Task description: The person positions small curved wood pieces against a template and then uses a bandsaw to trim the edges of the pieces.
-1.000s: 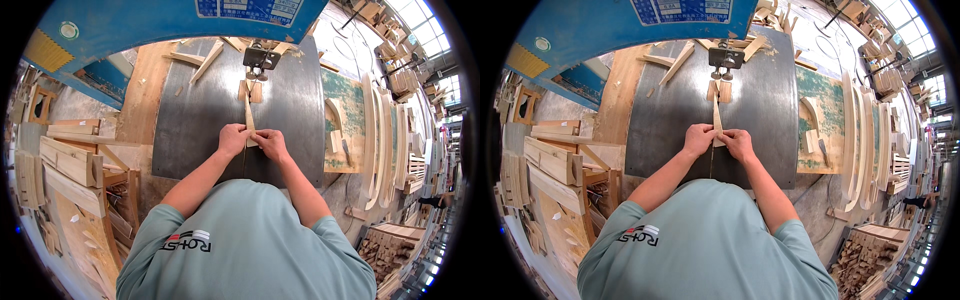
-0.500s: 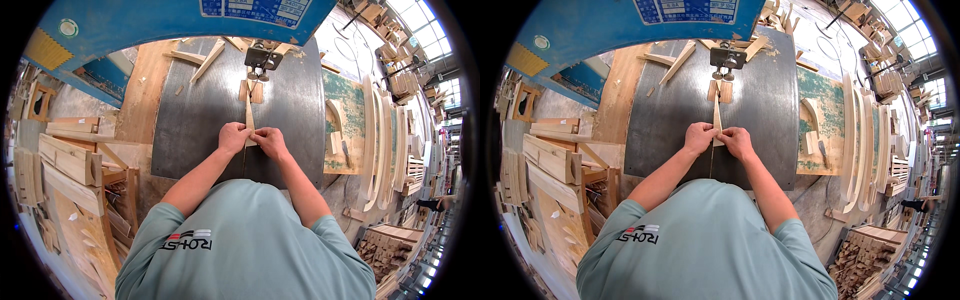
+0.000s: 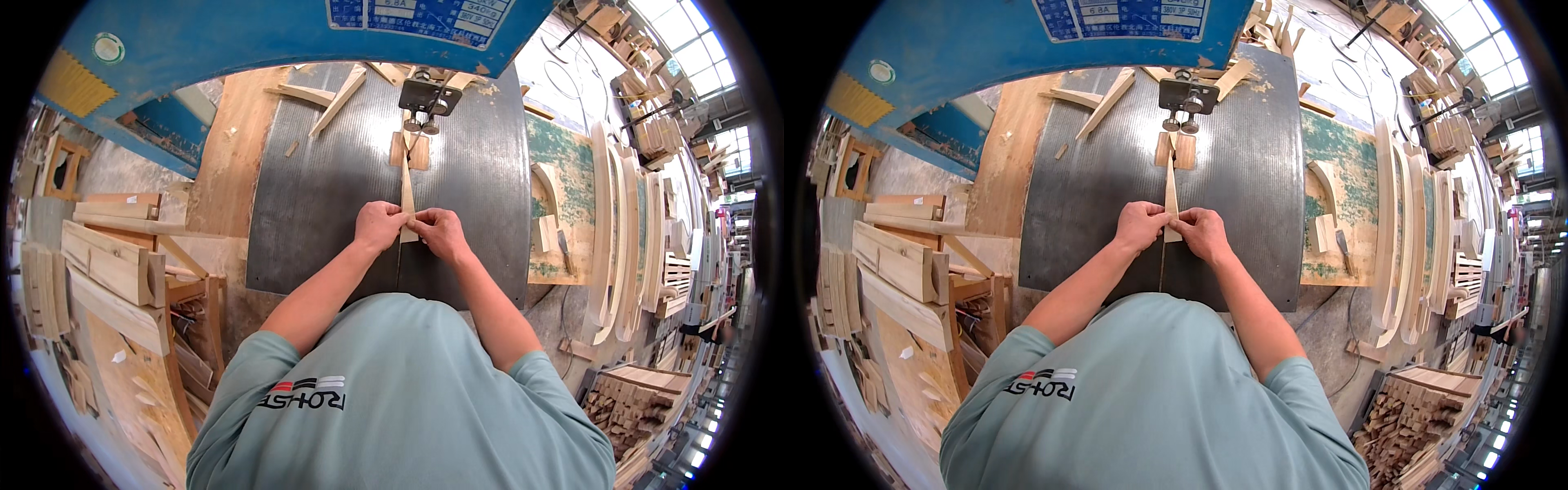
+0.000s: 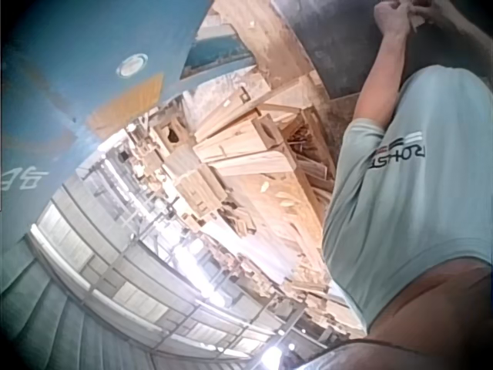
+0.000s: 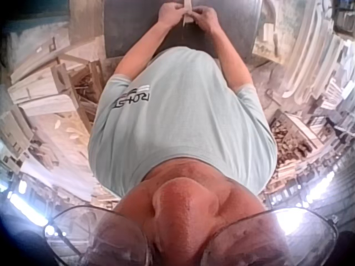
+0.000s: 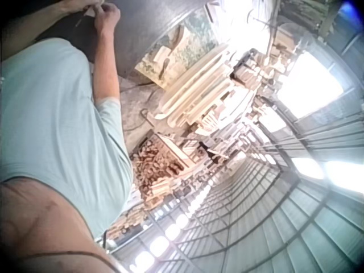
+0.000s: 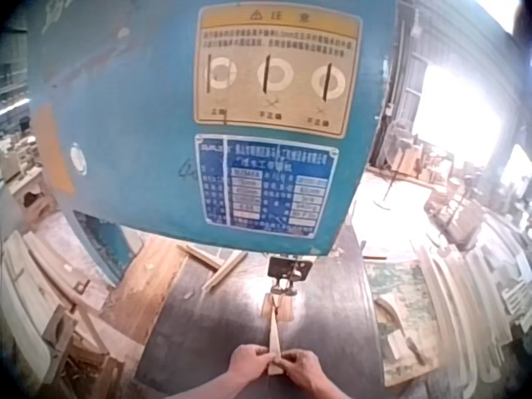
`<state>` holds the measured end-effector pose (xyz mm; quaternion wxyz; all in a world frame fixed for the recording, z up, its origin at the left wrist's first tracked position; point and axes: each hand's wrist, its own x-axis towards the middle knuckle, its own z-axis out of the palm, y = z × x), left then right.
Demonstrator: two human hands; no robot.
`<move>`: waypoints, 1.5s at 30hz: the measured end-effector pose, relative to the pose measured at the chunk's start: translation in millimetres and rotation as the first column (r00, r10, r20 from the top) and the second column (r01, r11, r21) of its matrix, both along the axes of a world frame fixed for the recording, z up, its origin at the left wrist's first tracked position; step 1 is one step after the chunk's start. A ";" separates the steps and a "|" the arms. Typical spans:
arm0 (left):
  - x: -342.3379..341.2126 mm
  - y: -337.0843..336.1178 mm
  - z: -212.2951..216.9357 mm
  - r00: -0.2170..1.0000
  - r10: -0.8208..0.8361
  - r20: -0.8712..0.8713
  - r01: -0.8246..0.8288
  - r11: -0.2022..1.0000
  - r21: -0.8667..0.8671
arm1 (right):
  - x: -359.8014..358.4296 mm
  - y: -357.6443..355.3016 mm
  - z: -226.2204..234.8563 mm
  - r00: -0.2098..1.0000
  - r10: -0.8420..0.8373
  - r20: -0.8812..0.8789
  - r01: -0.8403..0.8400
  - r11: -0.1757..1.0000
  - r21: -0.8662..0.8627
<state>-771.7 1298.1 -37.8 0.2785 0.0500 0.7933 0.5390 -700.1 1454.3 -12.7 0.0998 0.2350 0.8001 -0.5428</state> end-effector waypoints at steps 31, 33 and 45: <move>2.8 0.6 19.4 0.972 0.018 0.233 -0.041 0.995 0.096 | 6.6 5.6 -3.7 1.000 0.000 -0.004 0.000 0.997 -0.072; 2.0 0.0 20.8 0.973 0.003 0.231 -0.023 0.996 0.084 | 6.8 5.5 -1.7 1.000 0.004 -0.004 -0.005 0.998 -0.070; -2.2 1.0 15.6 0.973 -0.018 0.228 -0.009 0.993 0.119 | 6.5 9.3 -13.9 1.000 -0.010 -0.030 0.006 0.993 -0.121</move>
